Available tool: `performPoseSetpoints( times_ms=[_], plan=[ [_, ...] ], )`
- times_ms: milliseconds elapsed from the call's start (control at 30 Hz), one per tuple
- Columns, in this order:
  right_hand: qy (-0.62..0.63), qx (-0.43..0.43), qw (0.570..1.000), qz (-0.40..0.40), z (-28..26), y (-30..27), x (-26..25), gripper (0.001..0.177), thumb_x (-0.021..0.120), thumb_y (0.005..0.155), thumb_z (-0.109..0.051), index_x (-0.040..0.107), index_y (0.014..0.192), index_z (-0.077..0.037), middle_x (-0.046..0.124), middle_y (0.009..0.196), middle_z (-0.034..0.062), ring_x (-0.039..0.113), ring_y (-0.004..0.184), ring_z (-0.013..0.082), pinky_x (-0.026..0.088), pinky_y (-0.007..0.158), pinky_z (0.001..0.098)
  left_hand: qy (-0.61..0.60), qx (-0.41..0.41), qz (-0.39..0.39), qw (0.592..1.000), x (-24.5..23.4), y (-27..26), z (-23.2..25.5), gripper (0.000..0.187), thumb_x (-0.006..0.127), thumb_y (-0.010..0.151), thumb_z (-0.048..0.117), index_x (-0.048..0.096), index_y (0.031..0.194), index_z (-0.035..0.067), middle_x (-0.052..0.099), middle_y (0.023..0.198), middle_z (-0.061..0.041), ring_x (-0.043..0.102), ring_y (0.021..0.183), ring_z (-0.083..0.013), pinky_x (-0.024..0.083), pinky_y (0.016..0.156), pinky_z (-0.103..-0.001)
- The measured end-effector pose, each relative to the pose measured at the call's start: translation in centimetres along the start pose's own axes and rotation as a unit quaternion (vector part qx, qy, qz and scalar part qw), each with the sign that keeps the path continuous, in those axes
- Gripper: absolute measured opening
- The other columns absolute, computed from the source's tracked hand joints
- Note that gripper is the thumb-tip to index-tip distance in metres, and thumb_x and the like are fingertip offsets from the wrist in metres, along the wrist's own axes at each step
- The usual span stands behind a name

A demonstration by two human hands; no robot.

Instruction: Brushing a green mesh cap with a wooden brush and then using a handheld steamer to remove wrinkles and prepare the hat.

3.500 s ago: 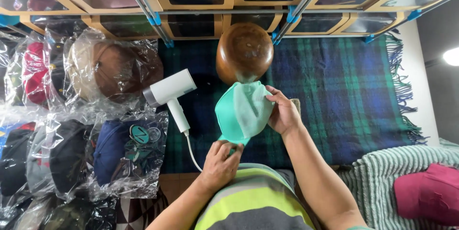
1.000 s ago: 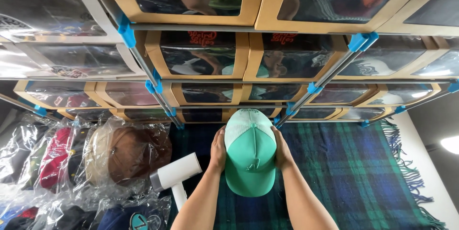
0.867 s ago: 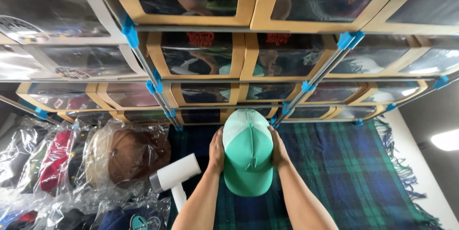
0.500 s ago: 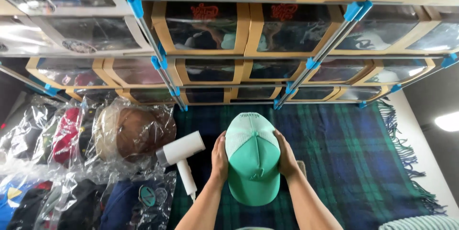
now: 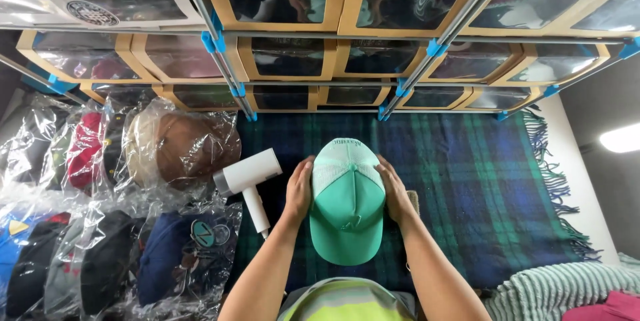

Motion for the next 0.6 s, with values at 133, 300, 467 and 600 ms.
performPoseSetpoints(
  times_ms=[133, 300, 467, 600],
  plan=[
    [-0.031, -0.050, 0.998, -0.035, -1.5, 1.8, 0.9, 0.052, 0.049, 0.106, -0.038, 0.054, 0.150, -0.011, 0.049, 0.155, 0.0173, 0.037, 0.149, 0.0310, 0.027, 0.124, 0.0481, -0.007, 0.034, -0.036, 0.999, 1.4, 0.6, 2.8, 0.046, 0.046, 0.106, 0.041, 0.063, 0.142, 0.018, 0.059, 0.145, -0.016, 0.048, 0.140, -0.0374, 0.036, 0.117, -0.051],
    [-0.005, 0.033, 0.999, -0.017, 4.8, 5.5, -0.8, 0.050, 0.056, 0.107, -0.039, 0.061, 0.142, -0.004, 0.052, 0.151, 0.0207, 0.042, 0.145, 0.0346, 0.027, 0.123, 0.0515, 0.008, -0.008, -0.085, 0.996, 1.4, 2.3, -1.3, 0.047, 0.042, 0.109, 0.047, 0.068, 0.137, 0.021, 0.063, 0.141, -0.014, 0.052, 0.137, -0.0329, 0.039, 0.115, -0.048],
    [-0.010, 0.092, 0.995, 0.021, 9.0, 9.1, -2.8, 0.042, 0.064, 0.101, -0.044, 0.077, 0.116, -0.006, 0.071, 0.116, 0.0173, 0.065, 0.111, 0.0305, 0.051, 0.097, 0.0466, 0.064, -0.015, -0.095, 0.993, 1.4, 4.6, -2.7, 0.049, 0.043, 0.108, 0.046, 0.069, 0.135, 0.014, 0.065, 0.136, -0.018, 0.054, 0.134, -0.0352, 0.040, 0.114, -0.048],
    [-0.081, 0.092, 0.992, 0.030, 7.1, 7.3, -2.4, 0.052, 0.059, 0.103, -0.055, 0.076, 0.123, -0.010, 0.069, 0.126, 0.0206, 0.062, 0.122, 0.0380, 0.051, 0.100, 0.0519, 0.165, -0.069, -0.059, 0.982, -1.4, 2.7, -4.6, 0.061, 0.043, 0.105, 0.059, 0.068, 0.134, 0.012, 0.066, 0.133, -0.019, 0.056, 0.133, -0.0344, 0.041, 0.114, -0.049]
  ],
)
Point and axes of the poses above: each hand's wrist, its own y-axis towards the middle knuckle, its own x-axis out of the palm, z = x × y, the point moved 6 cm from there along y, towards the middle knuckle
